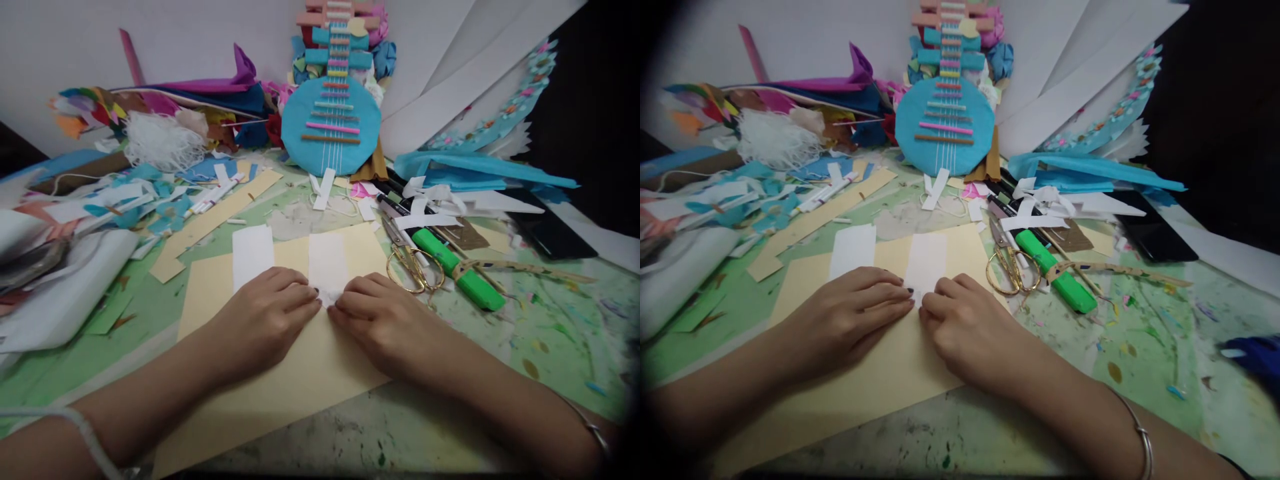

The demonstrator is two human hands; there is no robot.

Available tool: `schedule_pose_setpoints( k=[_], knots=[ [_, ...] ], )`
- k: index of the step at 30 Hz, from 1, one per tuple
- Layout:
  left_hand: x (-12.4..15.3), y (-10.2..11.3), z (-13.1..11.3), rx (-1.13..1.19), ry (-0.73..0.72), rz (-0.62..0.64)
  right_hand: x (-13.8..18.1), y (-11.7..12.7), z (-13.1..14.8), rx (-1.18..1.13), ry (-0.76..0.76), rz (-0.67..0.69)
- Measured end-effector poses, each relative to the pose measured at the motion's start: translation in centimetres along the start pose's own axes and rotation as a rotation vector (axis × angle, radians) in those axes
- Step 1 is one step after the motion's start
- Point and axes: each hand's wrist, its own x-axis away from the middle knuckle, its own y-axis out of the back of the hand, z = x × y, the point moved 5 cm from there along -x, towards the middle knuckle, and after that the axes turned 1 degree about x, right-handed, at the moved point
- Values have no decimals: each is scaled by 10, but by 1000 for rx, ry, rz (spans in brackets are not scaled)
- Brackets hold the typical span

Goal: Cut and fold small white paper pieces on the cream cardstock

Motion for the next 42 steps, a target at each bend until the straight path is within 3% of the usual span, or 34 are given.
schedule_pose_setpoints(
  k=[12,26,30,33,39,42],
  knots=[
    [1,3,8,-136,43,-39,0,-2,-1,-17,-14,-19],
    [-2,-1,3,-59,60,-62,-4,5,-6,-130,-8,-27],
    [-1,-2,6,-34,83,-21,-7,10,-28,-314,-97,-151],
    [0,-4,9,-33,96,20,-17,10,-58,-357,-320,-323],
    [0,-5,14,-81,94,55,-75,-14,-92,-304,-525,-79],
    [-1,-4,19,-114,122,72,-95,-17,-101,-361,-537,-6]
  ],
)
